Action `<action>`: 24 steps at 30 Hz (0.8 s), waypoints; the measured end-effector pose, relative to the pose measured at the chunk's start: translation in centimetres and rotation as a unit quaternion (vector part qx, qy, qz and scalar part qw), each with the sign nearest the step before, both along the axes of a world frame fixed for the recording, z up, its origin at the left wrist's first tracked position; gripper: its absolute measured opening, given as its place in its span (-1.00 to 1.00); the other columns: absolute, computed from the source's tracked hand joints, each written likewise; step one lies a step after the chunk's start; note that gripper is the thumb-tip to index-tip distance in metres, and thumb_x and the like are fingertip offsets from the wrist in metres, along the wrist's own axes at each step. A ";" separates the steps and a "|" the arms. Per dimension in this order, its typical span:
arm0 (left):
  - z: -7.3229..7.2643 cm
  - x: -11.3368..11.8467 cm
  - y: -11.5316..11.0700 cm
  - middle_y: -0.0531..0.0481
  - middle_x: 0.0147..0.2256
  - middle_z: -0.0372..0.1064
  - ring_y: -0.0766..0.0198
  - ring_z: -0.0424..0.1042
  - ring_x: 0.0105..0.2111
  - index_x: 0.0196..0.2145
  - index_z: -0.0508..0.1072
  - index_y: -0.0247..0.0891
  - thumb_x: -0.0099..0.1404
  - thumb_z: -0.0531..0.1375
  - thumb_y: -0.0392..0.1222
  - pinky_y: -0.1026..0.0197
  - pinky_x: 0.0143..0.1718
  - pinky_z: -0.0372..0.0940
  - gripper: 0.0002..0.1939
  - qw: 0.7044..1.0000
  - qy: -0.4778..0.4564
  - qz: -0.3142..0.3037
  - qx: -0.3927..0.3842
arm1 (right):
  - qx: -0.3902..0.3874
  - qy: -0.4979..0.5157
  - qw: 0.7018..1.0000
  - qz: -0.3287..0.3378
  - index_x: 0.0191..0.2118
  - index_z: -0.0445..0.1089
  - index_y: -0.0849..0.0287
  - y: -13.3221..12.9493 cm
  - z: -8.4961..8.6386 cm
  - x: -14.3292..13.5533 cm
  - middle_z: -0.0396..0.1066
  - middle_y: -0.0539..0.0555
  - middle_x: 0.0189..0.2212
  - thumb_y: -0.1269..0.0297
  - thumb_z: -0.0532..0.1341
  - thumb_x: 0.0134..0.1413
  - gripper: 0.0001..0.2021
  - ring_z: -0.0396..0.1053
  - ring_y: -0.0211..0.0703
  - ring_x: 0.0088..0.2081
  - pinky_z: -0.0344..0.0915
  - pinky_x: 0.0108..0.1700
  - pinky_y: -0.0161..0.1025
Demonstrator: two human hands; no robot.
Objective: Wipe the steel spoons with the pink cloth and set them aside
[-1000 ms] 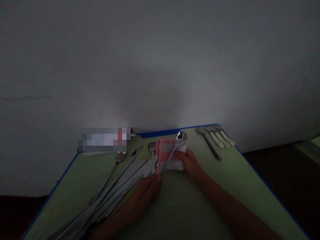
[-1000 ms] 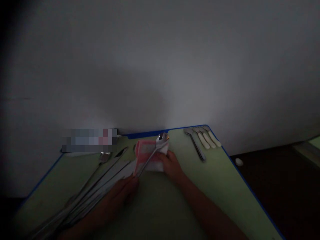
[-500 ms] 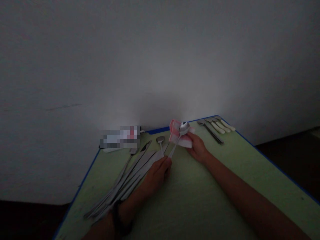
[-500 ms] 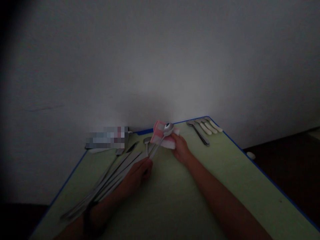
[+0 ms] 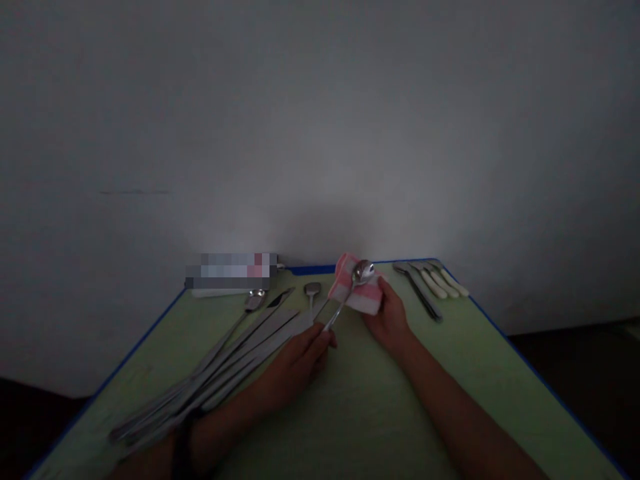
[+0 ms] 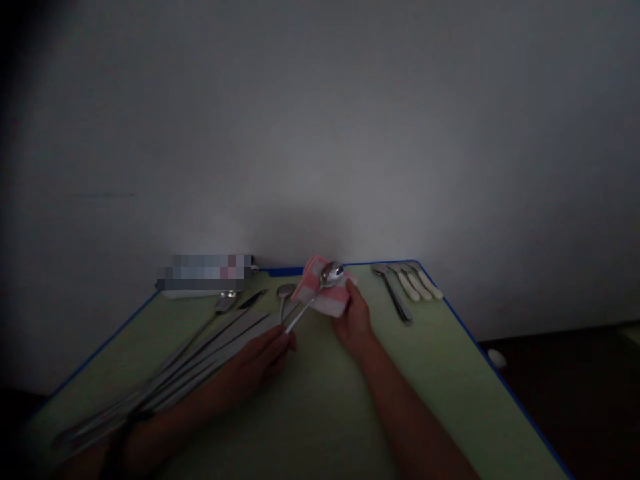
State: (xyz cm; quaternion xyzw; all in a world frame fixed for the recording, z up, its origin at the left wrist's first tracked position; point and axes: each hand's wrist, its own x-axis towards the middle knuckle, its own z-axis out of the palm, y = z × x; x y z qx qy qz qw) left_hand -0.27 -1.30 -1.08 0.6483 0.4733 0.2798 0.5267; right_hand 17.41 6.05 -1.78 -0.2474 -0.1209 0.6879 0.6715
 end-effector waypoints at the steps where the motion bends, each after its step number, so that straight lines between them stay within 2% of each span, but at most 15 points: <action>1: 0.1 0.0 0.0 0.14 -0.53 0.10 0.36 0.12 -0.53 -0.27 0.34 -0.22 0.36 -0.06 0.09 0.34 -0.54 0.07 -0.65 1.000 0.000 -0.005 -0.003 | 0.001 0.004 1.000 0.002 -0.34 0.40 0.20 0.0 0.1 0.0 0.51 0.00 -0.47 0.30 0.07 0.13 -0.82 0.44 -0.24 -0.43 0.39 -0.23 -0.27; 5: 0.3 0.0 -0.1 0.17 -0.55 0.04 0.38 0.05 -0.58 -0.25 0.32 -0.22 0.37 -0.08 0.08 0.36 -0.58 0.00 -0.65 1.000 -0.007 -0.009 -0.008 | 0.009 0.013 1.000 -0.006 -0.27 0.41 0.21 0.1 0.3 0.0 0.52 0.03 -0.39 0.30 0.05 0.13 -0.80 0.45 -0.22 -0.37 0.38 -0.18 -0.26; 11: 0.2 -0.3 0.0 0.15 -0.54 0.05 0.38 0.07 -0.56 -0.19 0.32 -0.21 0.38 -0.10 0.07 0.35 -0.57 0.04 -0.65 1.000 0.014 -0.015 -0.002 | 0.011 0.026 0.999 -0.020 -0.27 0.40 0.22 0.4 0.2 0.2 0.52 0.05 -0.35 0.35 0.05 0.08 -0.80 0.46 -0.20 -0.33 0.37 -0.17 -0.25; 13: 0.5 -0.2 -0.1 0.14 -0.53 0.06 0.36 0.10 -0.54 -0.17 0.32 -0.22 0.37 -0.07 0.05 0.35 -0.55 0.07 -0.67 0.999 0.022 -0.026 0.001 | 0.010 0.024 1.000 0.003 -0.27 0.41 0.22 0.2 0.1 0.5 0.52 0.06 -0.37 0.24 0.07 0.10 -0.77 0.46 -0.17 -0.34 0.37 -0.17 -0.23; 15: 0.7 0.0 -0.2 0.14 -0.53 0.07 0.35 0.11 -0.53 -0.11 0.30 -0.21 0.37 -0.07 0.03 0.34 -0.54 0.08 -0.67 1.000 0.016 -0.025 0.000 | 0.003 0.020 0.999 0.039 -0.28 0.42 0.23 0.0 0.1 0.8 0.51 0.08 -0.40 0.04 0.06 0.10 -0.65 0.45 -0.14 -0.36 0.37 -0.18 -0.20; 17: 0.8 0.1 -0.2 0.15 -0.54 0.04 0.36 0.08 -0.55 -0.09 0.28 -0.21 0.37 -0.07 0.02 0.34 -0.56 0.06 -0.67 1.000 -0.005 -0.025 -0.006 | -0.003 0.021 0.998 0.054 -0.32 0.43 0.20 -0.2 0.2 1.0 0.51 0.07 -0.44 -0.01 0.04 0.11 -0.62 0.44 -0.14 -0.39 0.37 -0.20 -0.20; 20: 0.7 0.1 -0.2 0.17 -0.54 0.00 0.38 0.03 -0.57 -0.08 0.27 -0.21 0.38 -0.08 0.03 0.36 -0.60 0.00 -0.67 0.999 -0.029 -0.032 -0.026 | -0.001 0.029 0.999 0.024 -0.38 0.43 0.14 0.0 0.5 1.1 0.50 -0.02 -0.48 0.22 0.05 0.12 -0.77 0.42 -0.21 -0.43 0.36 -0.21 -0.27; 22: 0.5 0.0 -0.1 0.18 -0.55 -0.01 0.39 0.03 -0.58 -0.08 0.27 -0.22 0.38 -0.09 0.04 0.37 -0.60 -0.01 -0.66 0.999 -0.031 -0.028 -0.026 | 0.000 0.025 1.000 0.015 -0.38 0.43 0.14 0.2 0.6 1.0 0.49 -0.03 -0.48 0.35 0.05 0.10 -0.80 0.41 -0.24 -0.43 0.35 -0.21 -0.31; 24: 0.4 -0.1 -0.1 0.18 -0.55 0.00 0.38 0.04 -0.58 -0.07 0.28 -0.21 0.38 -0.09 0.05 0.37 -0.60 0.00 -0.65 0.999 -0.024 -0.025 -0.018 | 0.002 0.015 0.999 0.032 -0.38 0.43 0.16 0.3 0.7 0.9 0.50 -0.03 -0.48 0.39 0.04 0.09 -0.79 0.41 -0.25 -0.42 0.35 -0.21 -0.33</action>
